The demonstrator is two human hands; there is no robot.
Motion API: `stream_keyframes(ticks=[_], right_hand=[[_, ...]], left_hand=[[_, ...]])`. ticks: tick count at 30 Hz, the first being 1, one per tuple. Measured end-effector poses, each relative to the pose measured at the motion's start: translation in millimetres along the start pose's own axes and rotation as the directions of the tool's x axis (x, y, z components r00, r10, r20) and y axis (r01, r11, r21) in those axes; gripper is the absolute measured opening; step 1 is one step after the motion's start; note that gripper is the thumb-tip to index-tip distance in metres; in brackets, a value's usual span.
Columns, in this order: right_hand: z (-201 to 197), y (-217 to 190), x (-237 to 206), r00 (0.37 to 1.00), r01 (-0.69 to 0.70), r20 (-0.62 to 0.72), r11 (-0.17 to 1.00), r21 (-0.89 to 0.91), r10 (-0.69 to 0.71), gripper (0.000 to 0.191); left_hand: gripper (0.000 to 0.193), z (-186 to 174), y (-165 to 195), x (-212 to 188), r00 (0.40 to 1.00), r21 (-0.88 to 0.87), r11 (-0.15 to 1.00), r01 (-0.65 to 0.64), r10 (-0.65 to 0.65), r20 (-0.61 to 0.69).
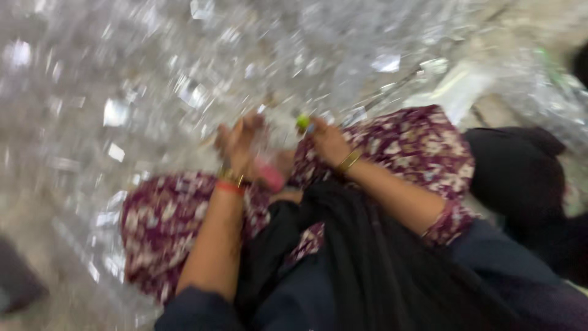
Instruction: The person sits on the floor among piles of clear plastic boxes and folds flat plastic sheets into open boxes one at a time, pressing the sides to shape them. They occasionally use a green utility knife to slit plastic film and set finished boxes aside.
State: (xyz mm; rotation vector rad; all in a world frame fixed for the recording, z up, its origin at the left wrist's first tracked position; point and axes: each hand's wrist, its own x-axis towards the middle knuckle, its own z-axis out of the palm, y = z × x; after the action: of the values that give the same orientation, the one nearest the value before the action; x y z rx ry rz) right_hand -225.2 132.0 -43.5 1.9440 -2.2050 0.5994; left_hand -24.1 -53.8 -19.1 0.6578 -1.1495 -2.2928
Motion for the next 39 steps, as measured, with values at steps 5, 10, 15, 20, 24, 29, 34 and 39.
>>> stream_keyframes(ticks=[5,10,15,20,24,29,34,39], right_hand=[[-41.3,3.0,48.9,0.875,-0.449,0.258,0.485,0.75,0.409,0.032],[-59.0,-21.6,53.6,0.9,-0.4,0.354,0.806,0.436,0.255,0.041],[-47.6,-16.6,48.0,0.949,-0.231,0.3,0.861,0.452,0.097,0.078],[-38.2,-8.9,60.1,0.956,-0.157,0.293,0.863,0.481,0.011,0.083],[-33.6,-9.8,65.8,0.954,-0.139,0.299,0.861,0.489,-0.015,0.08],[-32.3,-12.1,60.9,0.971,-0.069,0.235,0.898,0.434,-0.039,0.058],[-34.7,-14.8,61.4,0.979,0.017,0.183,0.925,0.378,-0.092,0.052],[-45.1,-1.6,72.9,0.978,-0.034,0.189,0.818,0.574,-0.092,0.063]], left_hand=[[0.086,28.5,23.3,-0.3,0.997,-0.192,0.981,-0.023,0.009,-0.077],[0.09,42.1,42.5,-9.7,0.969,0.035,0.995,-0.095,0.1,-0.224],[0.089,37.5,39.5,1.6,0.993,-0.026,0.999,0.047,-0.049,-0.105],[0.087,27.7,31.4,12.6,0.974,-0.084,0.971,0.222,-0.218,0.052],[0.085,22.8,34.5,15.8,0.968,-0.074,0.966,0.248,-0.244,0.051],[0.089,26.4,37.9,17.1,0.989,0.002,0.992,0.123,-0.123,-0.085],[0.094,27.3,37.2,21.7,0.988,-0.054,0.988,0.142,-0.144,-0.049],[0.081,7.4,15.5,25.6,0.923,-0.309,0.879,0.363,-0.384,-0.007]])
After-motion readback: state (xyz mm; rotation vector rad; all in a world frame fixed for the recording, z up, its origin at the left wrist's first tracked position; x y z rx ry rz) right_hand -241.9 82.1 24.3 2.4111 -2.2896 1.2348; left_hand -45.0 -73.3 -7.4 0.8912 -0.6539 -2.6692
